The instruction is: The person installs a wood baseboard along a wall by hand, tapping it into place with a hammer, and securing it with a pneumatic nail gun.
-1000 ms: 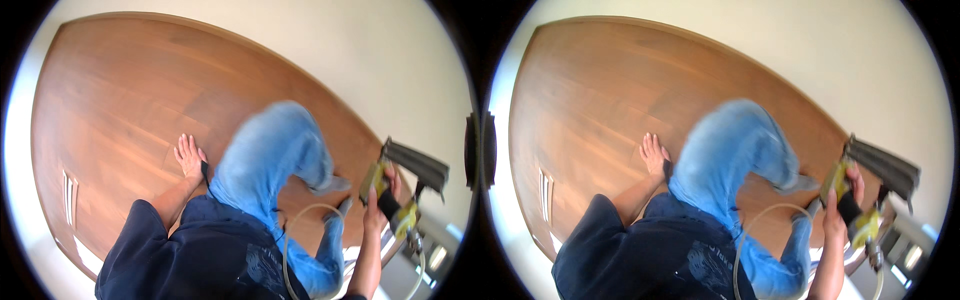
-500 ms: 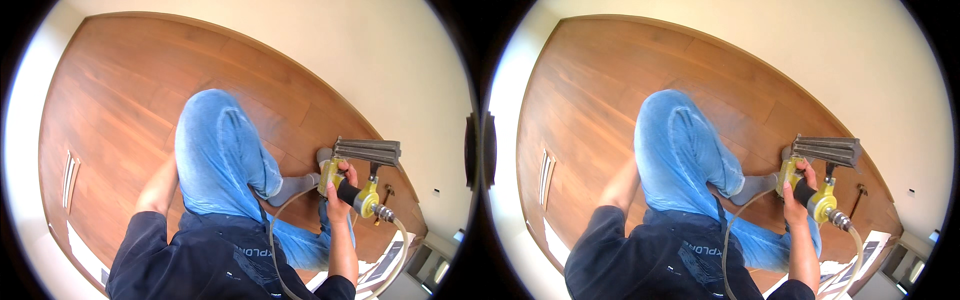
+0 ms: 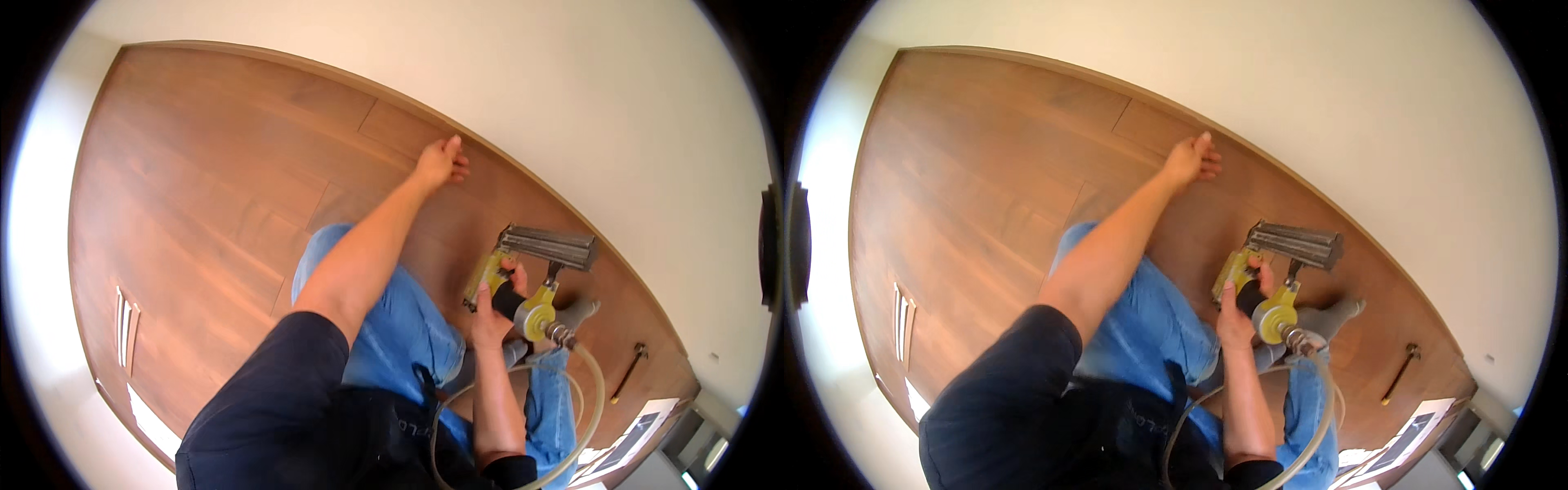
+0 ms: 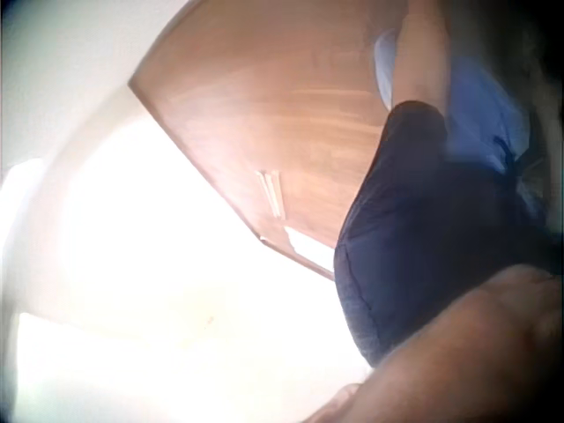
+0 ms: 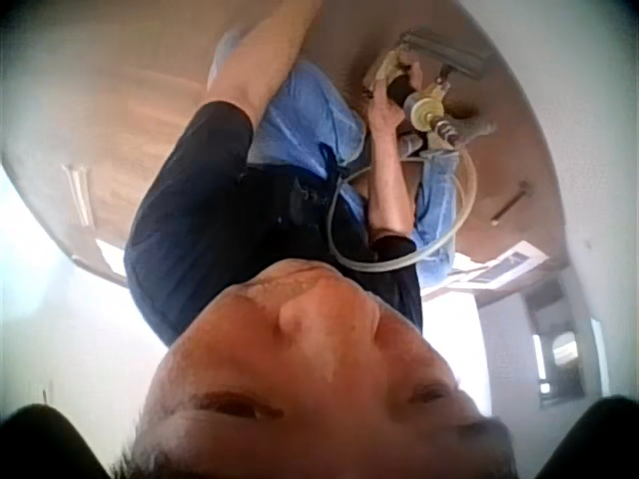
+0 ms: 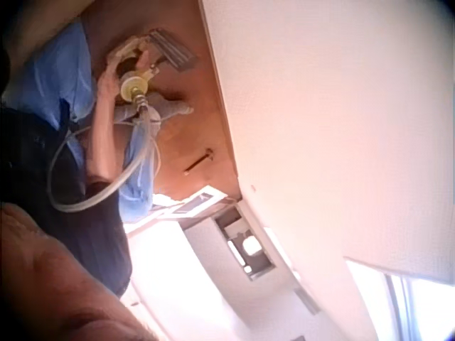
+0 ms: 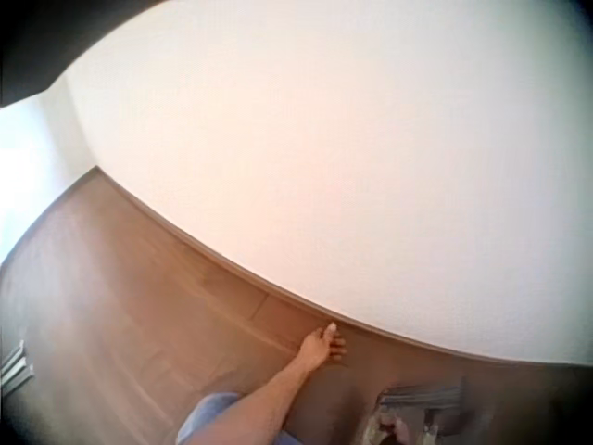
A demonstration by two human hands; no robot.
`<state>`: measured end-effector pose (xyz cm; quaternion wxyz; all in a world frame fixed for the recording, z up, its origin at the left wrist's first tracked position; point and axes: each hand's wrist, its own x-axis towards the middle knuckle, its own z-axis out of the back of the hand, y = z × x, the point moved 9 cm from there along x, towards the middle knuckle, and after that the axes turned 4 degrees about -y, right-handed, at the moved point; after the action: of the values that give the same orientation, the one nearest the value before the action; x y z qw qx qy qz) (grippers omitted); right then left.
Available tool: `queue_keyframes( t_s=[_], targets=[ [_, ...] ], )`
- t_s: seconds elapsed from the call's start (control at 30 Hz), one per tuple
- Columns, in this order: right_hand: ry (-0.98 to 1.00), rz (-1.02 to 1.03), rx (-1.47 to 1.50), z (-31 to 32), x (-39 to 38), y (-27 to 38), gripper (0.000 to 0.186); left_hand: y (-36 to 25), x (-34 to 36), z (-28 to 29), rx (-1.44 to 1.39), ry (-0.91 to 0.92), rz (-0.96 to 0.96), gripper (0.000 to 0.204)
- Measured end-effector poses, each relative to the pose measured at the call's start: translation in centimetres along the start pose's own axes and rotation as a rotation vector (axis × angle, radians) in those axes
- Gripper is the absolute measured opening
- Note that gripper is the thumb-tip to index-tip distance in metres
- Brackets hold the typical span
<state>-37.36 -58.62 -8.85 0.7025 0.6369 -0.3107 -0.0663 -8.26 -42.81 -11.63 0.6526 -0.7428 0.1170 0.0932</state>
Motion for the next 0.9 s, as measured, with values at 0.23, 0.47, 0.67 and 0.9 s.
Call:
queue_keyframes(
  t_s=[0.23, 0.47, 0.67, 0.9],
  targets=[
    [0.226, 0.070, -0.323, 6.6, -4.8, 3.2, 0.065, 4.3, -12.8, -7.8, 0.023, 0.030, 0.081, 0.042],
    [0.149, 0.015, -0.411, 3.4, 0.3, -3.2, 0.064, 9.8, -8.0, -11.1, -0.055, 0.057, 0.244, 0.043],
    [0.026, -0.067, -0.452, 2.6, 0.7, -3.1, 0.054, 11.0, -7.5, -12.7, -0.020, 0.087, 0.273, 0.044],
    [0.088, -0.092, -0.640, 2.7, 1.0, -2.1, 0.054, 10.2, -5.6, -12.0, -0.034, 0.084, 0.259, 0.044]
  ],
)
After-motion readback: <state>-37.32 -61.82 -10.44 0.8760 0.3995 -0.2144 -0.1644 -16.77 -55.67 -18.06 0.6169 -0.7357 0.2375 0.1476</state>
